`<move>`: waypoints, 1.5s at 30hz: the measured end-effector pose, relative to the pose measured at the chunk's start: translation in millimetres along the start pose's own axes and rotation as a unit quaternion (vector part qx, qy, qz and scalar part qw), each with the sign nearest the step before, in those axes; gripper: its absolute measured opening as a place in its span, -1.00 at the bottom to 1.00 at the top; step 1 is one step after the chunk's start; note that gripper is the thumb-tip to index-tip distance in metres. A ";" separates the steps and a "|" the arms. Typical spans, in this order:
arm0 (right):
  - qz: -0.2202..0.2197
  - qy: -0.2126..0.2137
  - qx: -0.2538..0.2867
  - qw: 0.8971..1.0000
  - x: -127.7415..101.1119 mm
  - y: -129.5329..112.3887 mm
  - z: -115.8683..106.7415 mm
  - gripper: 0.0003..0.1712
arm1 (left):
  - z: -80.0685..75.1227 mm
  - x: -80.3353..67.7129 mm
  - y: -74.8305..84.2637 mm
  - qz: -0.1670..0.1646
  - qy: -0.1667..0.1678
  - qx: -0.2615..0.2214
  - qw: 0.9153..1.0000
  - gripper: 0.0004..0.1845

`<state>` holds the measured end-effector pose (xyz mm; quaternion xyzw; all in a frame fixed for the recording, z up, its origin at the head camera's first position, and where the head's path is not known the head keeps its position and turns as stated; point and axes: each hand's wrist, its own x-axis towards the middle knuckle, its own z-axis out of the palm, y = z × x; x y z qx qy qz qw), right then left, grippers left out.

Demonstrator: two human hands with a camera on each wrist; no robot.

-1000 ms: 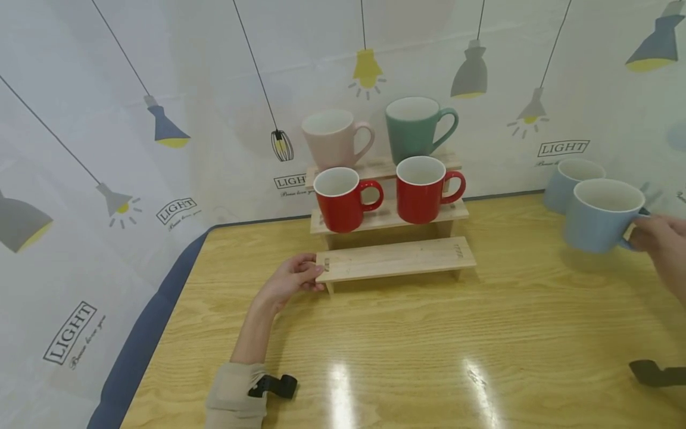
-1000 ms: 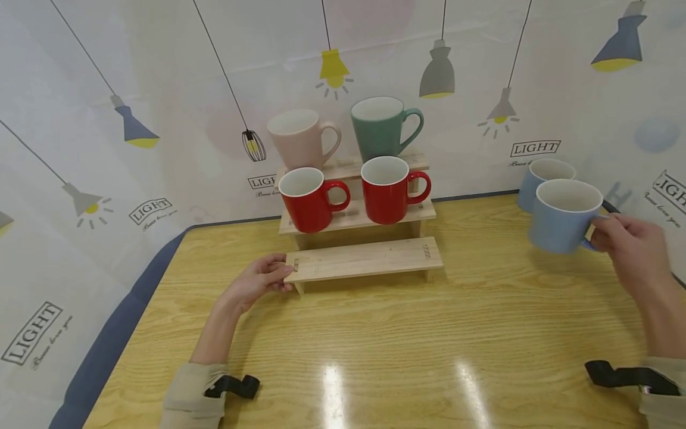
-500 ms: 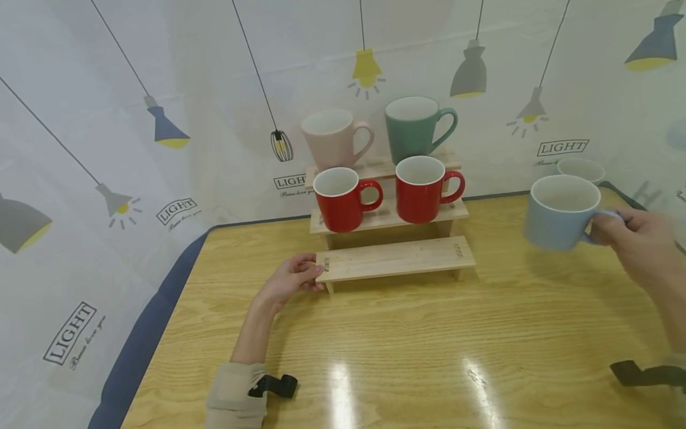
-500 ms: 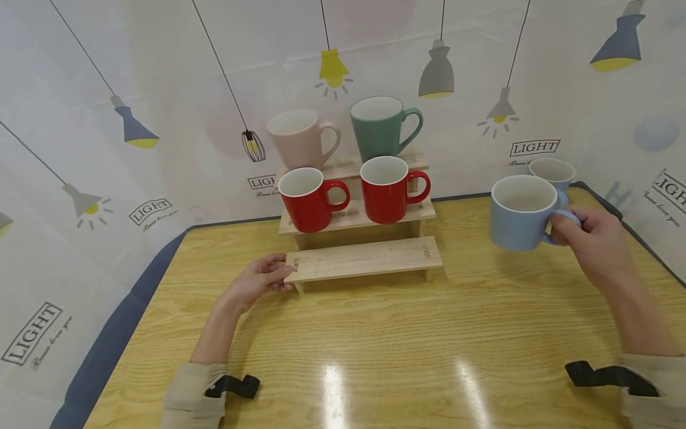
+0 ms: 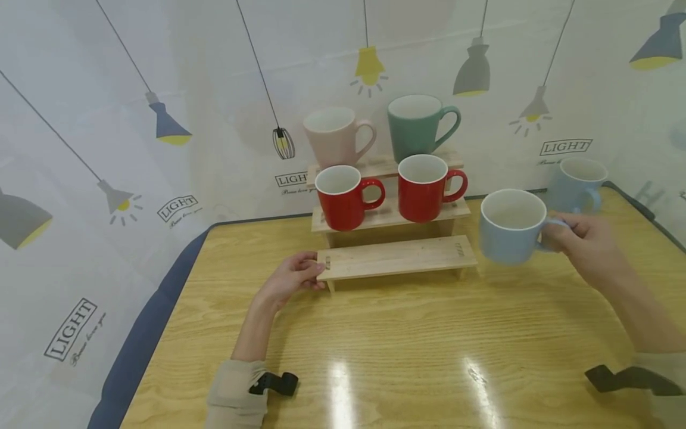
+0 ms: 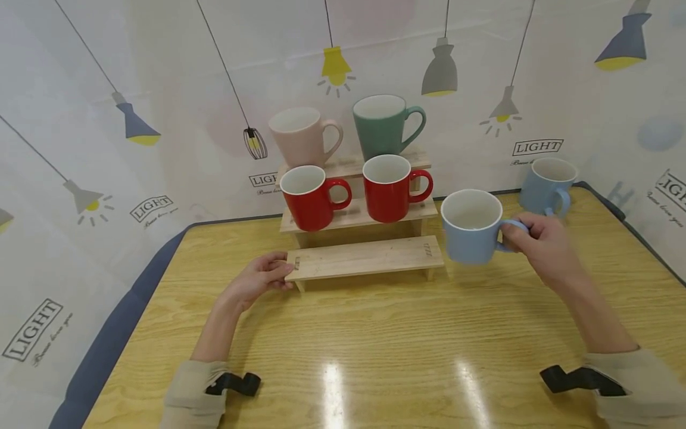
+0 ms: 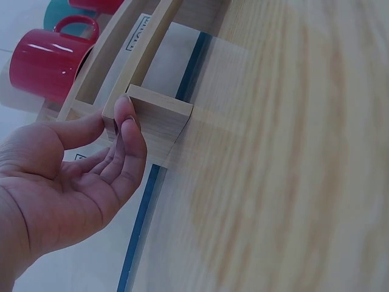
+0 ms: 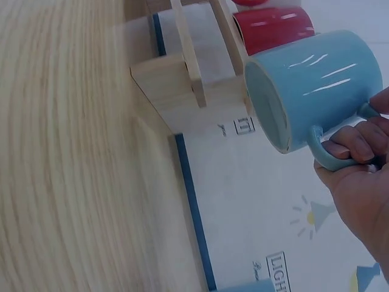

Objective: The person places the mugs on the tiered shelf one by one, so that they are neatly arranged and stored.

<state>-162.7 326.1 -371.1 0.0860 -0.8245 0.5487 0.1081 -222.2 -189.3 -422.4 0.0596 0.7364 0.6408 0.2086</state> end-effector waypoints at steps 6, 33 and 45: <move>-0.032 -0.034 0.000 0.999 4.4 -6.5 27.3 -0.64 | 0.4 -0.9 2.2 0.001 0.000 0.002 1.000 -0.34; -0.050 -0.164 0.095 0.981 23.9 -38.3 133.6 -0.67 | -0.1 -0.8 1.0 0.003 0.000 -0.004 1.000 -0.36; -0.041 -0.164 0.133 0.977 34.7 -41.0 175.4 -0.62 | 0.1 -0.2 0.5 0.004 0.003 -0.011 1.000 -0.39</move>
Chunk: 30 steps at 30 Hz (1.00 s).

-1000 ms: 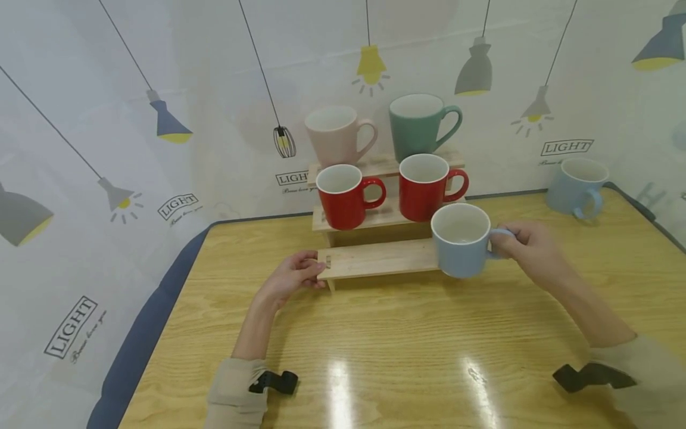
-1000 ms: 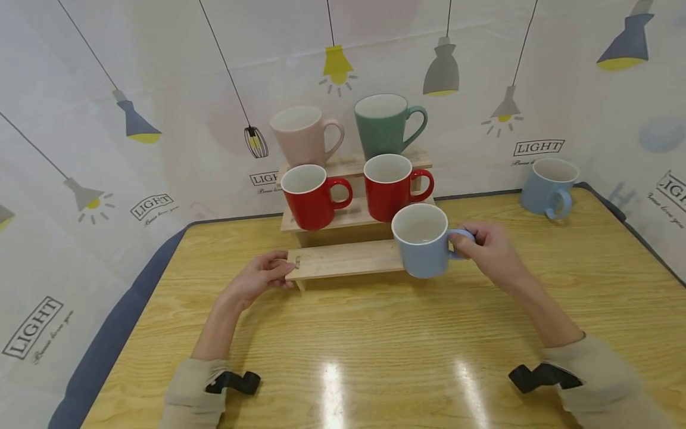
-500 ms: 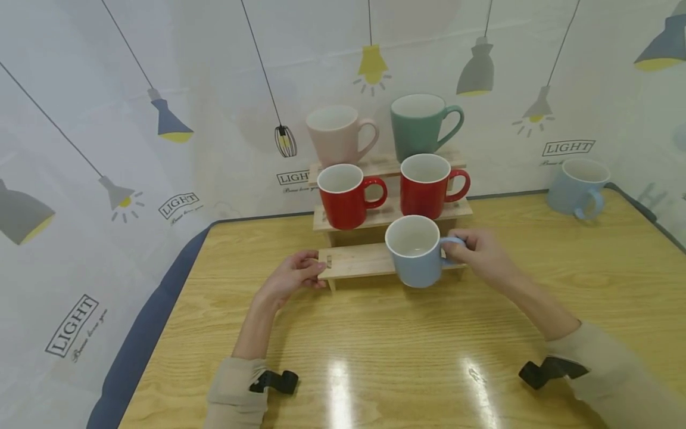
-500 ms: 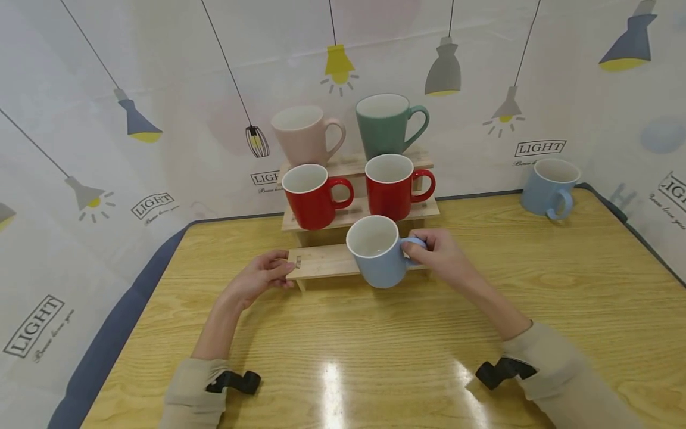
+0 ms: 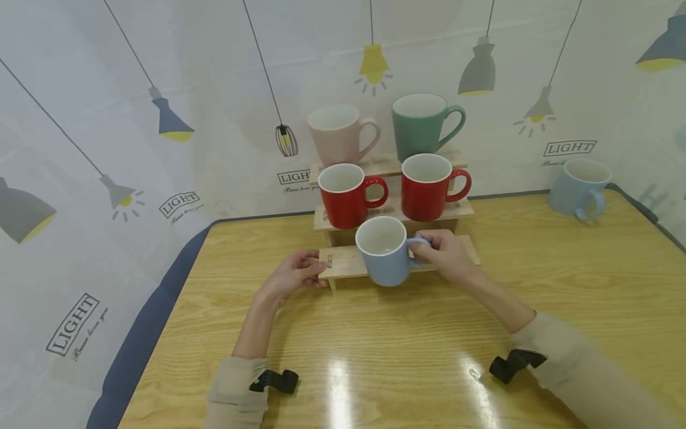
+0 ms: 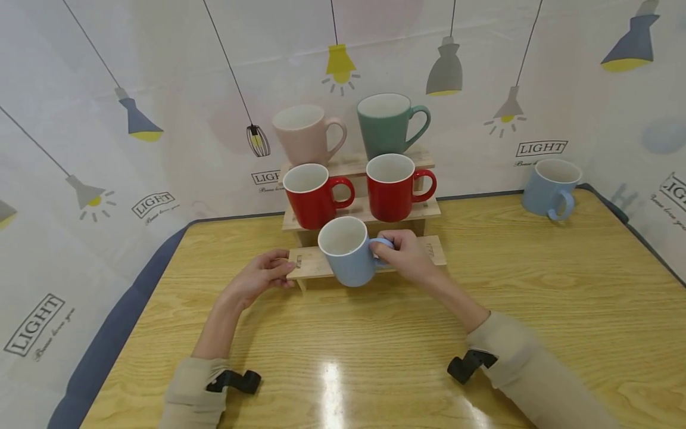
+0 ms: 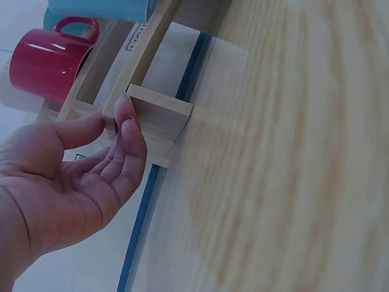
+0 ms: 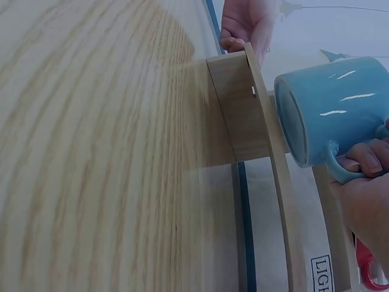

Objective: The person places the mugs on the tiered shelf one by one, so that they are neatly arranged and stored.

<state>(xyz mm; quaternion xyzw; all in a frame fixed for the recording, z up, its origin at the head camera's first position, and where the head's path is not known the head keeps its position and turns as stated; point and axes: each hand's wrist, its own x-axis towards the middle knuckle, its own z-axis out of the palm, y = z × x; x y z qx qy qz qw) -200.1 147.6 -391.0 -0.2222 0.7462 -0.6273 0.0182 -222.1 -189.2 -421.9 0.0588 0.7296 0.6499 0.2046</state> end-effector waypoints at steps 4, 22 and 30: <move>-0.006 -0.012 0.034 0.999 8.1 5.0 11.4 -0.61 | 0.5 -0.6 -0.1 0.005 -0.002 -0.004 1.000 -0.40; -0.012 -0.022 0.105 0.994 29.4 15.9 43.5 -0.58 | 0.0 0.8 1.0 -0.005 0.002 0.005 1.000 -0.40; -0.023 -0.028 0.120 0.992 33.8 20.4 51.9 -0.59 | 1.1 -0.7 2.2 -0.009 0.003 0.008 1.000 -0.41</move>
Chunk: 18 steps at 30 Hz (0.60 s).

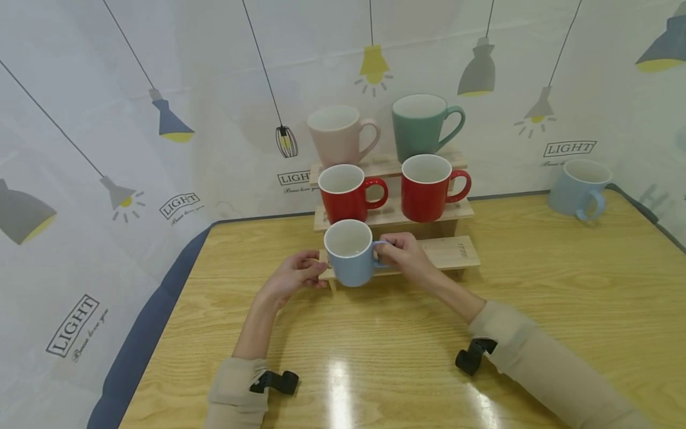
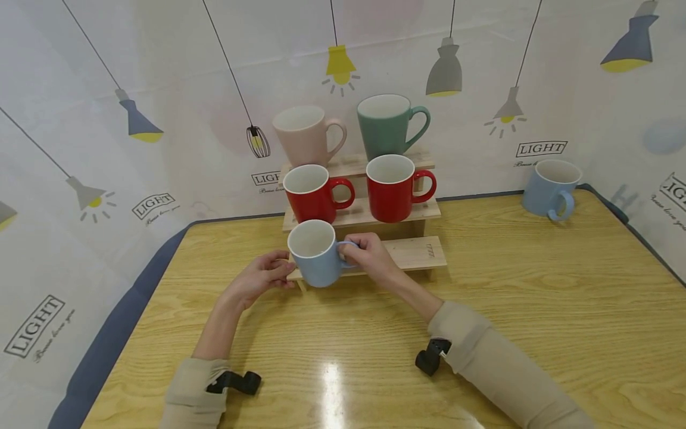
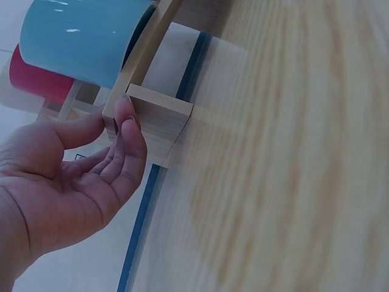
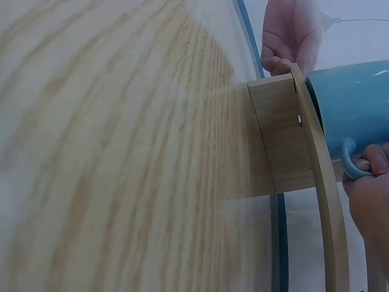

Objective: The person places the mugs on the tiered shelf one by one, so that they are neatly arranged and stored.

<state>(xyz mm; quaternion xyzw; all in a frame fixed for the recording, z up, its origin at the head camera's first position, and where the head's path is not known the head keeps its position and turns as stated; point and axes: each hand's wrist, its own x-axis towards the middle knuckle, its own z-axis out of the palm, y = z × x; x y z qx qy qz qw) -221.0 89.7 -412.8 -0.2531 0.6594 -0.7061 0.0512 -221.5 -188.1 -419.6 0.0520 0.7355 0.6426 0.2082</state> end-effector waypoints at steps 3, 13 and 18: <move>0.002 0.002 -0.007 1.000 1.5 0.2 1.2 -0.60 | -0.5 -0.2 0.1 0.001 -0.001 0.002 1.000 -0.40; 0.017 0.008 -0.011 1.000 5.4 1.3 0.6 -0.62 | -2.2 -0.4 -0.3 0.002 -0.003 0.008 1.000 -0.37; 0.016 0.003 -0.006 1.000 7.5 1.7 -0.9 -0.62 | -2.0 -0.1 -1.2 0.001 -0.002 0.007 1.000 -0.38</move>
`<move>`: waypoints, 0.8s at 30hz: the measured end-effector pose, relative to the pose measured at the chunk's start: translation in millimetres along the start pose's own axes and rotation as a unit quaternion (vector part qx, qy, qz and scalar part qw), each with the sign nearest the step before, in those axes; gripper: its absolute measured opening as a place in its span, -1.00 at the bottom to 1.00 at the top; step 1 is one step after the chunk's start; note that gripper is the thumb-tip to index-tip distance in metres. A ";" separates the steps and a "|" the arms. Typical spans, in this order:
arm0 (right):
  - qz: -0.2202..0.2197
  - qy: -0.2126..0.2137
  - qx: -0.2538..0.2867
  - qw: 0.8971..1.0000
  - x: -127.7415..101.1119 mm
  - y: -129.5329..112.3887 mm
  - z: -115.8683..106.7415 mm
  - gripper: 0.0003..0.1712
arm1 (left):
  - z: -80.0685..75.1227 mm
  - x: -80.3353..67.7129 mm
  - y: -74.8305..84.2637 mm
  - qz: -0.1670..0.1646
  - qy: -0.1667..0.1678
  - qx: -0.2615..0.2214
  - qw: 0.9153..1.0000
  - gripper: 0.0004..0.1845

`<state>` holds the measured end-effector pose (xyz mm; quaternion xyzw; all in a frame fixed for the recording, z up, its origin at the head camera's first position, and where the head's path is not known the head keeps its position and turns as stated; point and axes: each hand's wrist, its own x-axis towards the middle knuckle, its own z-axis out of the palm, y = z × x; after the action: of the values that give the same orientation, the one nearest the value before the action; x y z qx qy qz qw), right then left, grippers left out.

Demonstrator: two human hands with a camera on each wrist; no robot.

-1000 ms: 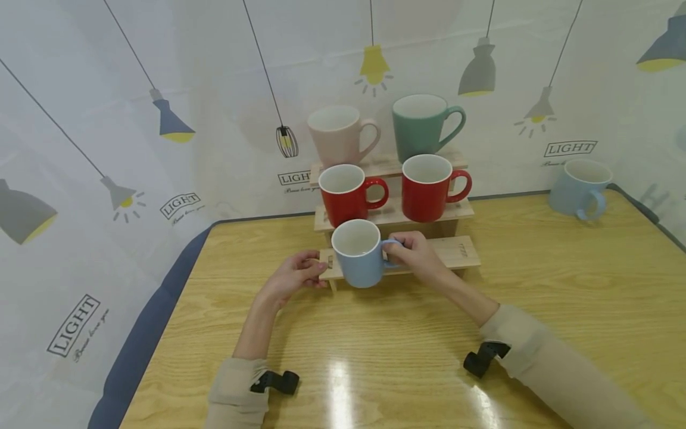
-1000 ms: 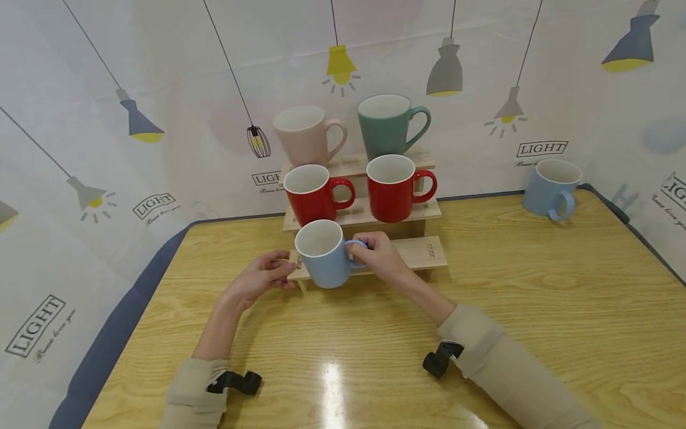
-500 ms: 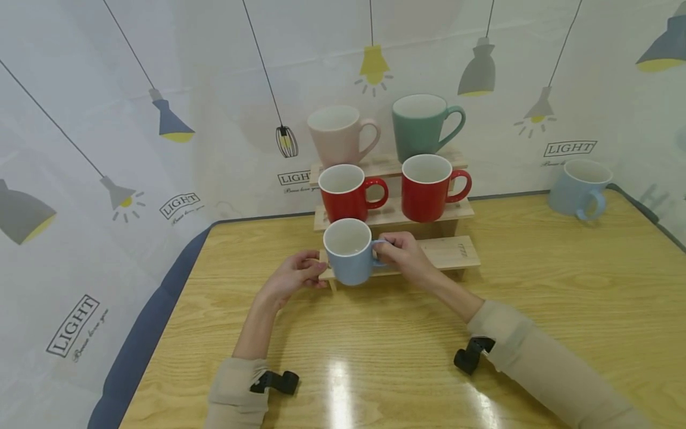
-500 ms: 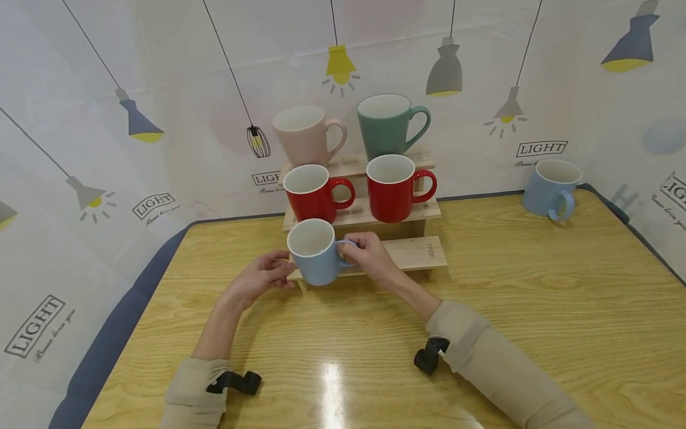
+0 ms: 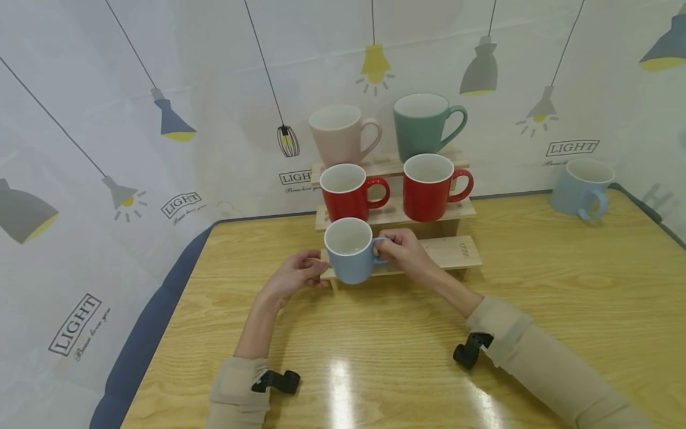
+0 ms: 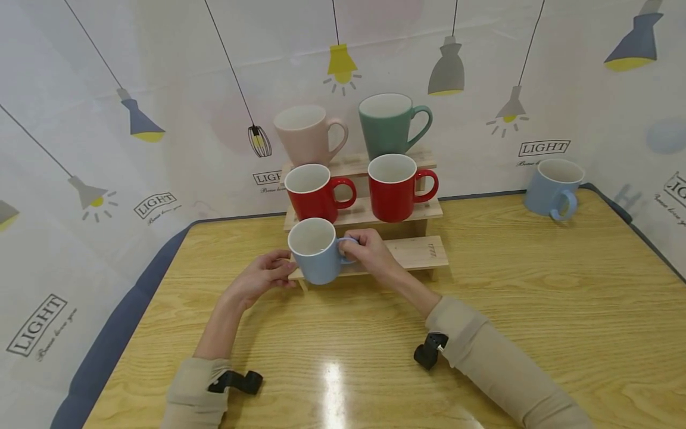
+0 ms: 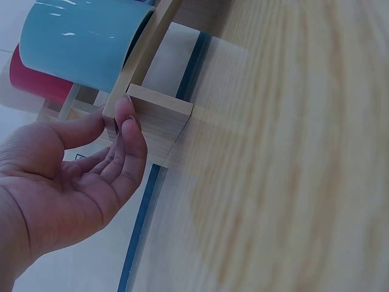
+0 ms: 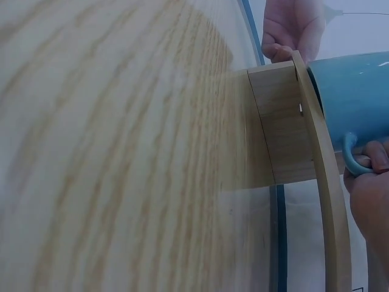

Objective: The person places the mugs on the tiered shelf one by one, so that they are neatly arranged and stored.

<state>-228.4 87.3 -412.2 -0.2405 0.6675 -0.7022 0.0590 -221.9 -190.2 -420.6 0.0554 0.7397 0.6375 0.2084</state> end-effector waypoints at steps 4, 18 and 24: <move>-0.005 -0.004 0.001 1.000 0.8 -0.4 -2.6 -0.61 | 1.2 0.1 1.0 0.000 0.002 -0.001 1.000 -0.40; -0.032 -0.016 -0.127 0.991 -1.9 -8.6 -11.6 -0.79 | 0.6 0.5 0.2 -0.002 0.003 0.000 1.000 -0.41; -0.020 -0.007 -0.140 0.990 -7.7 -12.4 -18.0 -0.88 | 1.1 0.1 0.2 0.001 0.003 -0.002 1.000 -0.40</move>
<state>-226.2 108.0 -402.0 -0.2649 0.7539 -0.6011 0.0156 -221.6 -189.1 -420.6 0.0543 0.7389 0.6393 0.2059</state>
